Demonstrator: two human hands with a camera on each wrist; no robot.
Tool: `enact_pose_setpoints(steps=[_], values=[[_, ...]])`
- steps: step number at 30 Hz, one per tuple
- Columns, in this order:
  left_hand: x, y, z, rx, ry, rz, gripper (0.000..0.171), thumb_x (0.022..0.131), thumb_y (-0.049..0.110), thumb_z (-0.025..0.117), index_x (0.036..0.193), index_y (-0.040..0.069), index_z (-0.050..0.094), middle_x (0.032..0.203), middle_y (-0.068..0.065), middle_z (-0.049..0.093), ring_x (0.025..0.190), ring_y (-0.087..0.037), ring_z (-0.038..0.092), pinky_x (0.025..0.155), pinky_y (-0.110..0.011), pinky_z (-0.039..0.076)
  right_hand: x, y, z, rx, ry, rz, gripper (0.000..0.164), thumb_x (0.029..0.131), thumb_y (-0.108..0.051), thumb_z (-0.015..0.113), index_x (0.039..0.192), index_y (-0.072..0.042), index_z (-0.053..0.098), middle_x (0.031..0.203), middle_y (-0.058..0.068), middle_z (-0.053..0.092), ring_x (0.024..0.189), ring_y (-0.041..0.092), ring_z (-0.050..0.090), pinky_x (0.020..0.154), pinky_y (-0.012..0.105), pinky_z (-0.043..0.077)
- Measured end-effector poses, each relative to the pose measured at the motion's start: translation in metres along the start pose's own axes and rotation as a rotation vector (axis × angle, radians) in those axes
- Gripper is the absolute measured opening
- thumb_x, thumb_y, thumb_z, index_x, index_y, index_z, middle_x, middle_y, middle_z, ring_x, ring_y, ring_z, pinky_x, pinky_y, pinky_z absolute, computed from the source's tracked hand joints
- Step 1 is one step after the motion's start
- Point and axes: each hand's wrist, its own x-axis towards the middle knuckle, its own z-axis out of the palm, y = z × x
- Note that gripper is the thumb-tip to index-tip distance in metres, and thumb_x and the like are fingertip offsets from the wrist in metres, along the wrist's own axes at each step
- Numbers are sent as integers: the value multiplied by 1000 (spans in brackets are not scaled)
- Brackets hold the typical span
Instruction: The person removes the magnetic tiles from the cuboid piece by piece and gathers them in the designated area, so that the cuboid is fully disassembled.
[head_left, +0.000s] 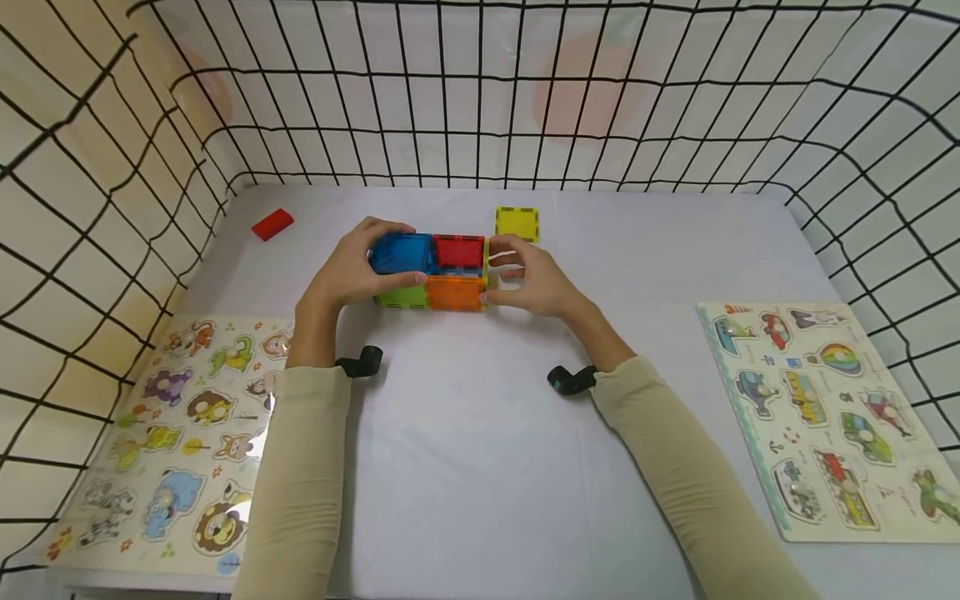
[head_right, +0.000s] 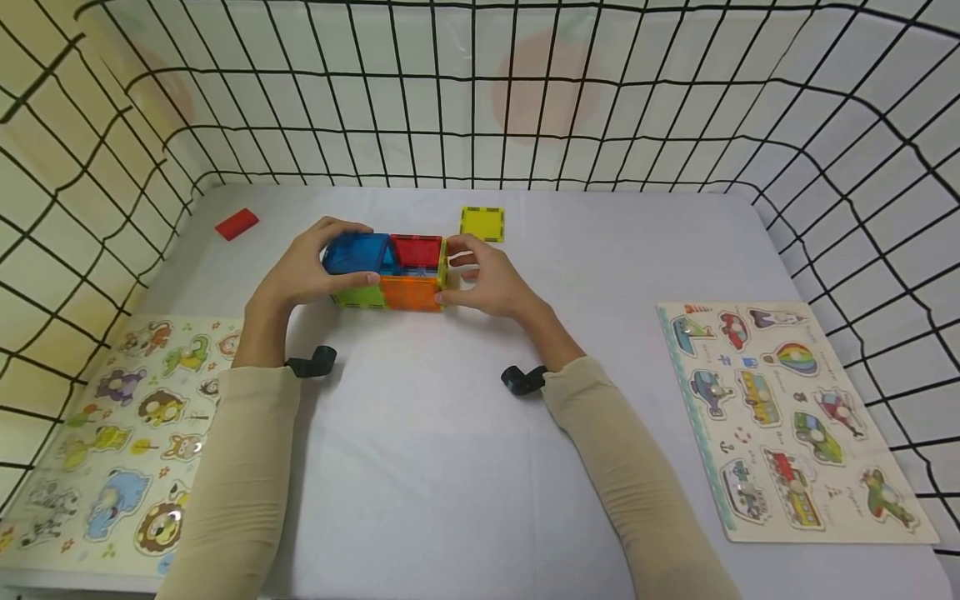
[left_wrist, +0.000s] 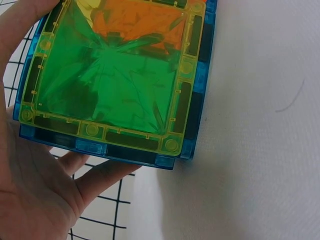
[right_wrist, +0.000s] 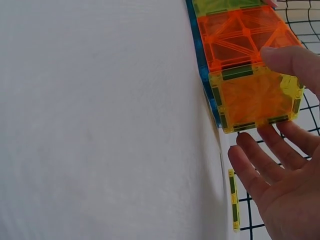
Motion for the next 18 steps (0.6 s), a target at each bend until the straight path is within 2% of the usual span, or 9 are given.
enact_pose_setpoints(steps=[6, 13, 18], values=[[0, 0, 1, -4, -2, 0, 75, 77, 57, 82, 143, 31, 56, 152, -7, 46, 140, -39, 42, 111, -65, 45, 1, 0, 1, -12, 14, 8, 77, 80, -20, 89, 144, -10, 47, 146, 9, 52, 129, 29, 59, 111, 46, 51], [-1, 0, 0, -1, -4, -3, 77, 76, 57, 82, 144, 30, 57, 153, -7, 45, 141, -39, 41, 112, -65, 44, 0, 1, 3, -59, 64, 17, 74, 76, -18, 91, 133, -8, 47, 131, 11, 56, 121, 29, 60, 108, 44, 53], [0, 0, 0, 8, -4, -5, 77, 76, 58, 82, 144, 30, 56, 153, -8, 45, 141, -39, 41, 112, -65, 44, 0, 1, 3, -77, 100, 30, 73, 75, -20, 91, 131, -9, 45, 132, 11, 54, 123, 29, 60, 109, 45, 53]])
